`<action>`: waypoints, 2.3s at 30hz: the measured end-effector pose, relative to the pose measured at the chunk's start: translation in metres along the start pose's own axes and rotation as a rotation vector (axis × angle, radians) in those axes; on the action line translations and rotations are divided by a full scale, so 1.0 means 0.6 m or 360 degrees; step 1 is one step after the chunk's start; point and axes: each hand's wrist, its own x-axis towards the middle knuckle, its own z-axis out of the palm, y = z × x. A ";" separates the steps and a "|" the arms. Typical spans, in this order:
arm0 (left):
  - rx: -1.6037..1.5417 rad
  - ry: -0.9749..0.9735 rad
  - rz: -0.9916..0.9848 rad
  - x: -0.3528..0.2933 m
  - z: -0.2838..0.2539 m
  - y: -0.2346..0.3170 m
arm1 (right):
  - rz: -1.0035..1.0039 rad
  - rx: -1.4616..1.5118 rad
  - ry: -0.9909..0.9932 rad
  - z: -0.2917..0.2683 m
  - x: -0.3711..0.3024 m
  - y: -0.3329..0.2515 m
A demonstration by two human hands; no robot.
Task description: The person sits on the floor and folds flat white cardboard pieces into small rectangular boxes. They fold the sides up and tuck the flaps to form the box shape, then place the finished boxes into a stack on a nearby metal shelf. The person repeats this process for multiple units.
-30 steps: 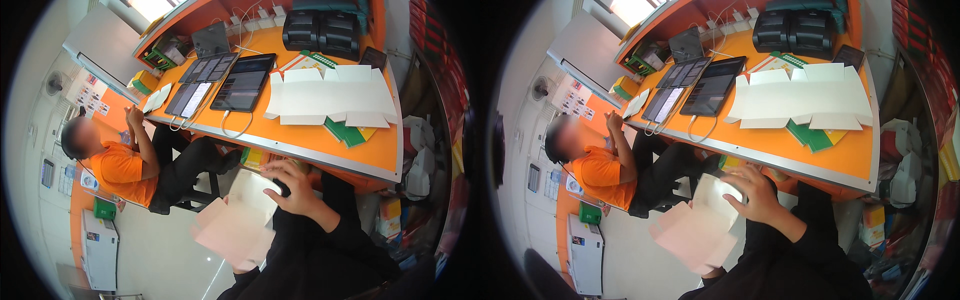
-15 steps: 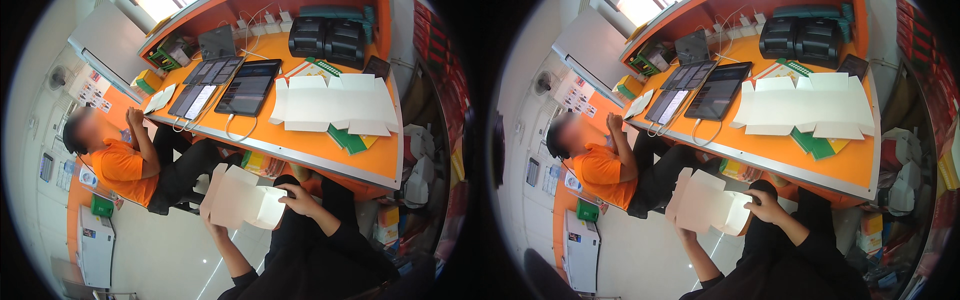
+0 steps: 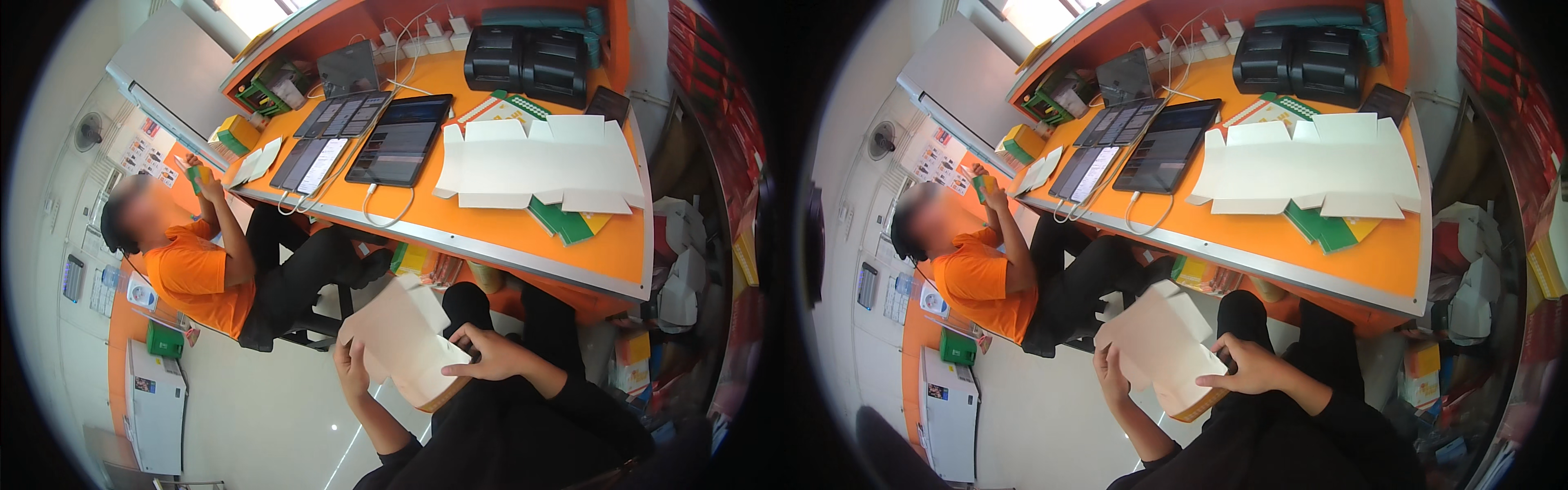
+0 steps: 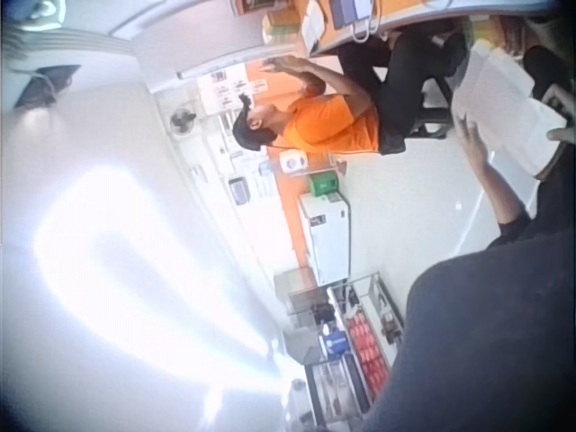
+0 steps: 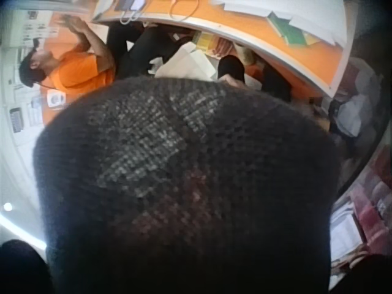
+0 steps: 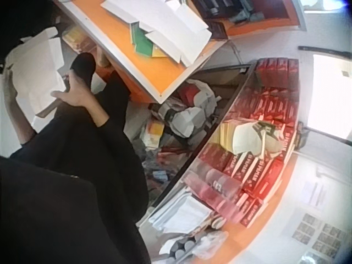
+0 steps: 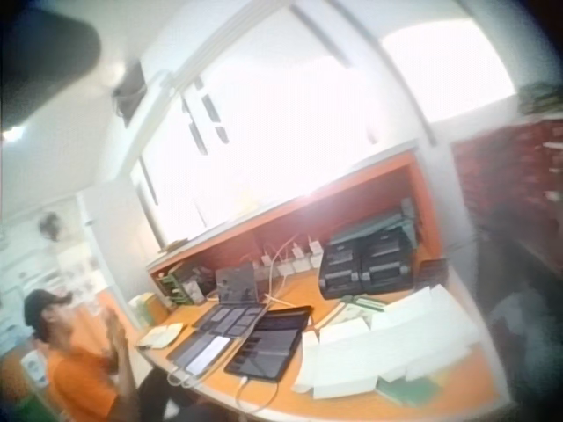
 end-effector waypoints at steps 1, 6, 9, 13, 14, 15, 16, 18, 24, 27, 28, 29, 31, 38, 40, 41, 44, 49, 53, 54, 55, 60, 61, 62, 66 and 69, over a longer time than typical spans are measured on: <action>0.0044 -0.0022 -0.0081 -0.003 -0.003 -0.003 | 0.0155 -0.0092 -0.0044 -0.016 -0.005 -0.024; 0.0163 -0.0075 -0.0333 0.001 0.007 0.024 | -0.0222 -0.0232 0.0805 -0.029 0.031 -0.017; 0.0049 0.0004 -0.0386 0.000 0.016 0.022 | -0.0352 0.0225 0.0688 -0.022 0.061 0.008; 0.0840 0.0588 0.0292 0.010 0.086 0.042 | -0.0412 0.0152 0.0772 -0.007 0.060 0.004; 0.1097 0.0677 0.0378 0.010 0.097 0.050 | -0.0501 0.0061 0.0839 -0.005 0.056 0.000; 0.0928 0.0522 0.0277 0.002 0.097 0.042 | -0.0589 -0.0032 0.0903 -0.003 0.052 -0.006; 0.0759 0.0367 0.0175 -0.002 0.099 0.034 | -0.0676 -0.0126 0.0967 -0.001 0.047 -0.013; 0.0274 0.0069 -0.0234 0.001 0.120 0.033 | -0.0743 -0.0248 0.1020 0.006 0.037 -0.030; -0.0222 -0.0159 -0.0701 0.006 0.142 0.039 | -0.0742 -0.0410 0.1127 0.008 0.031 -0.032; -0.0314 -0.0232 -0.0589 -0.017 0.140 0.026 | -0.0644 -0.0531 0.1185 -0.001 0.039 -0.017; -0.0288 -0.0223 -0.0564 -0.023 0.144 0.026 | -0.0654 -0.0604 0.1211 -0.002 0.039 -0.015; -0.0261 -0.0212 -0.0539 -0.030 0.151 0.033 | -0.0663 -0.0677 0.1234 -0.003 0.040 -0.014; -0.0171 -0.0215 -0.0465 -0.039 0.157 0.046 | -0.0684 -0.0797 0.1243 -0.003 0.043 -0.009; -0.0048 -0.0184 -0.0463 -0.049 0.165 0.037 | -0.0760 -0.0899 0.1147 -0.014 0.050 0.012; -0.0034 -0.0209 -0.0473 -0.055 0.168 0.031 | -0.0740 -0.0886 0.1166 -0.013 0.052 0.018; -0.0027 -0.0208 -0.0457 -0.057 0.170 0.028 | -0.0723 -0.0881 0.1186 -0.012 0.054 0.020; 0.0002 -0.0189 -0.0437 -0.058 0.175 0.021 | -0.0693 -0.0887 0.1204 -0.005 0.058 0.025; 0.0043 -0.0179 -0.0485 -0.052 0.175 0.018 | -0.0694 -0.0870 0.1127 -0.004 0.062 0.036; 0.0073 -0.0228 -0.0490 -0.062 0.177 0.026 | -0.0582 -0.0807 0.1156 -0.002 0.066 0.046; 0.0085 -0.0233 -0.0485 -0.063 0.179 0.024 | -0.0547 -0.0787 0.1170 -0.004 0.067 0.047; 0.0098 -0.0237 -0.0480 -0.064 0.179 0.023 | -0.0524 -0.0667 0.1134 -0.006 0.067 0.046; -0.0306 -0.0113 -0.0661 -0.045 0.171 -0.011 | -0.0303 0.0114 0.0812 -0.025 0.057 0.045; -0.0353 -0.0114 -0.0689 -0.045 0.168 -0.020 | -0.0231 0.0147 0.0720 -0.030 0.051 0.042; -0.0395 -0.0114 -0.0718 -0.046 0.164 -0.027 | -0.0249 0.0205 0.0682 -0.031 0.051 0.045; -0.0413 -0.0177 -0.0782 -0.054 0.158 -0.045 | -0.0355 0.0458 0.0544 -0.033 0.051 0.048; -0.0399 -0.0179 -0.0590 -0.064 0.174 -0.055 | -0.0444 0.0474 0.0601 -0.023 0.055 0.049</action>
